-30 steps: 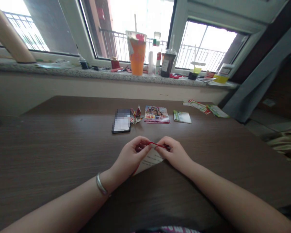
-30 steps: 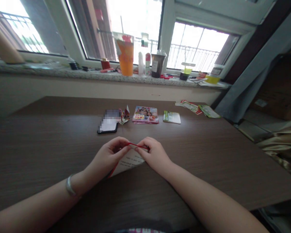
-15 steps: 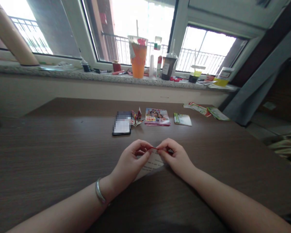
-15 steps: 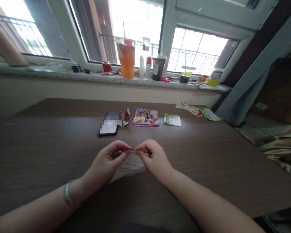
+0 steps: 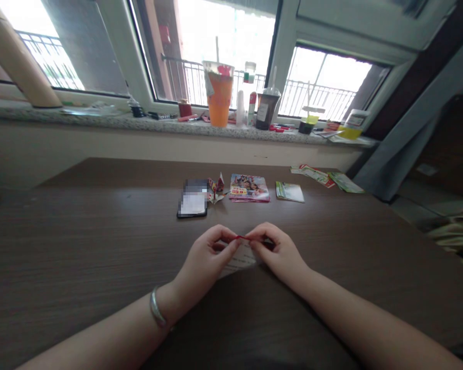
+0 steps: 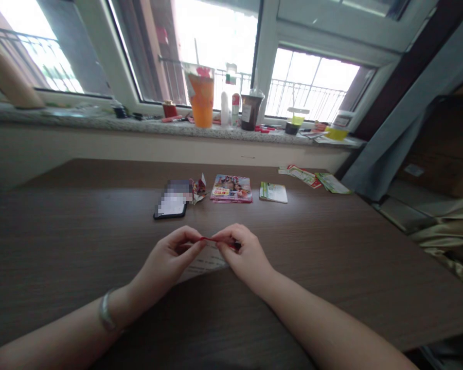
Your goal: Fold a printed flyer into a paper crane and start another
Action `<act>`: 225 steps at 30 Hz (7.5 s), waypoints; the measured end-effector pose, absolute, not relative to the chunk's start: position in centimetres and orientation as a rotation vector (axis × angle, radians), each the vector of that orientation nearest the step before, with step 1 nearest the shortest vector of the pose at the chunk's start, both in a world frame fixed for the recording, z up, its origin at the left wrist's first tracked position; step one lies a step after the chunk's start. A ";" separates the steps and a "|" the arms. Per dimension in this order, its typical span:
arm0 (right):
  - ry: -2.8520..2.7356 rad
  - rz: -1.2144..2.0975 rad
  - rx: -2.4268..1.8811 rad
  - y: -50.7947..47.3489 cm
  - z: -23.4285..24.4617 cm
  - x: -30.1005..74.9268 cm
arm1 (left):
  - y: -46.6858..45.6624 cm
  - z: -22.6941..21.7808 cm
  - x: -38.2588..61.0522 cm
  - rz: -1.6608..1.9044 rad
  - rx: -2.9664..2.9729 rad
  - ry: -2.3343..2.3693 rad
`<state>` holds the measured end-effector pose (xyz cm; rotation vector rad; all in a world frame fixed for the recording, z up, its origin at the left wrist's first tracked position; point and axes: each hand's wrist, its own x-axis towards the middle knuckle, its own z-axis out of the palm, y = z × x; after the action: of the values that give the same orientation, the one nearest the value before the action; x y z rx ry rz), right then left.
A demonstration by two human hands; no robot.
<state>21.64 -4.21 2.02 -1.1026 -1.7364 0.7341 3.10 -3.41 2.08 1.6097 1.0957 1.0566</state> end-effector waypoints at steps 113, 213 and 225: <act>-1.667 0.758 -1.349 1.6 -1.9 24.7 | 2.4 -0.3 4.7 1.028 1.569 1.144; -2.421 0.445 -1.041 1.2 -1.7 25.1 | 4.9 -0.9 2.7 0.445 2.784 1.354; -2.416 0.212 -1.174 1.3 -1.7 25.4 | 3.4 0.3 2.4 0.358 2.688 1.211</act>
<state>25.43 1.28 -1.71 -1.1741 -2.4163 0.2121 2.42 3.44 0.26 2.6879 1.2111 0.3575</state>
